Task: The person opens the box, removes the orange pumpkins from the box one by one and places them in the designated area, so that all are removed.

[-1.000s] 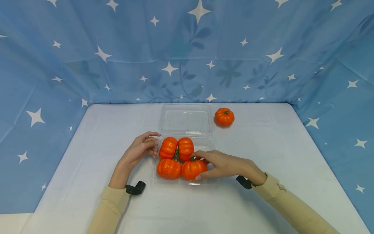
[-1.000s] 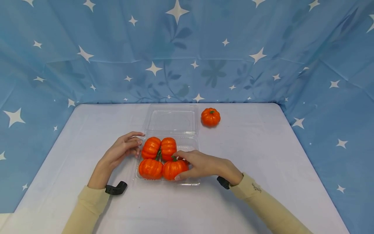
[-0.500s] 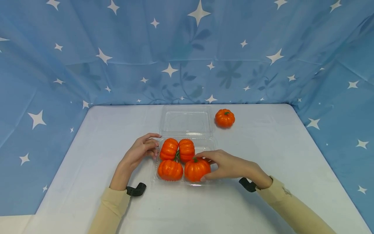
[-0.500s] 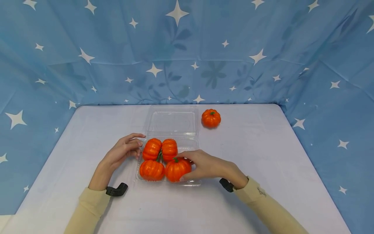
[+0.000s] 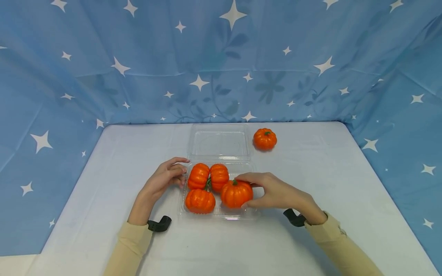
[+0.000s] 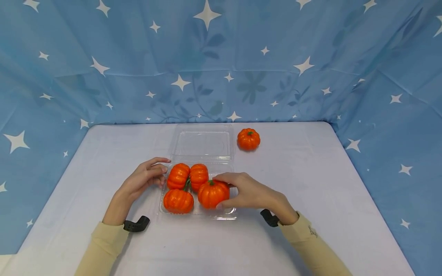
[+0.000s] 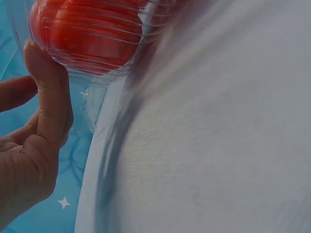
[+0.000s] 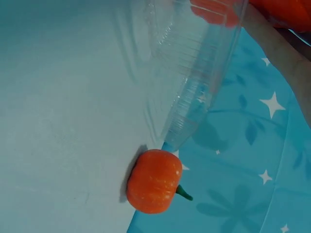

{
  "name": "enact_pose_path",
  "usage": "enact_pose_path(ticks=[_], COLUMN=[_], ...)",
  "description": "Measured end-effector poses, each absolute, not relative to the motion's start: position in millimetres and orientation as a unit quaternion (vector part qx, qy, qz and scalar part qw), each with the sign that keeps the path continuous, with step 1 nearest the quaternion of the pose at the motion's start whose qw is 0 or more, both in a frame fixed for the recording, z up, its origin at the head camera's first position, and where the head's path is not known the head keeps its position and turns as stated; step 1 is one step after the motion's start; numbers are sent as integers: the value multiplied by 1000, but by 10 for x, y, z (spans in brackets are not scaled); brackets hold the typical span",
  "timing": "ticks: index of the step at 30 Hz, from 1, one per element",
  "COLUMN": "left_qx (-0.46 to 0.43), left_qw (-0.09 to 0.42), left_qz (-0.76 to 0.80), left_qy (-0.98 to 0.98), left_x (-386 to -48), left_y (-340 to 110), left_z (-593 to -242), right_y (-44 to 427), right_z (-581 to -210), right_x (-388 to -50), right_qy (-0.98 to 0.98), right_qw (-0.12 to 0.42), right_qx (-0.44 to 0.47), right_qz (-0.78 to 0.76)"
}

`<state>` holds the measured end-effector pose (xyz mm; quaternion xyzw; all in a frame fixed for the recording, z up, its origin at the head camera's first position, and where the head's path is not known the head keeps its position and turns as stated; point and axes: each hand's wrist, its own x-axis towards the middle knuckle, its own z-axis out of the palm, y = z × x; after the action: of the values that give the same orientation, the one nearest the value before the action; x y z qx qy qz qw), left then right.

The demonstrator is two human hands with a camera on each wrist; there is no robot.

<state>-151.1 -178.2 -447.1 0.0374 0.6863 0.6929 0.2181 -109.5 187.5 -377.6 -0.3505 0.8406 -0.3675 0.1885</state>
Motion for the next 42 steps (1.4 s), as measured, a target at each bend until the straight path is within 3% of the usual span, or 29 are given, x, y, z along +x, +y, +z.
enact_pose_path(ticks=[18,32,42], left_qx=[34,18,35], left_qw=[224,216,219], left_qz=[691,687,683], left_qy=[686,694,696], left_x=[-1506,-1498,-1496], left_y=[-1725,-1766,-1781], left_z=[-4483,-4442,-4427], right_y=[2256,2338,2444], right_z=[-3681,-3689,-3790], right_x=[-1179,-1348,-1435], right_qy=[864,858,913], right_qw=[59,0,-54], right_qx=[-286,-250,-218], right_qz=[-411,-448,-341])
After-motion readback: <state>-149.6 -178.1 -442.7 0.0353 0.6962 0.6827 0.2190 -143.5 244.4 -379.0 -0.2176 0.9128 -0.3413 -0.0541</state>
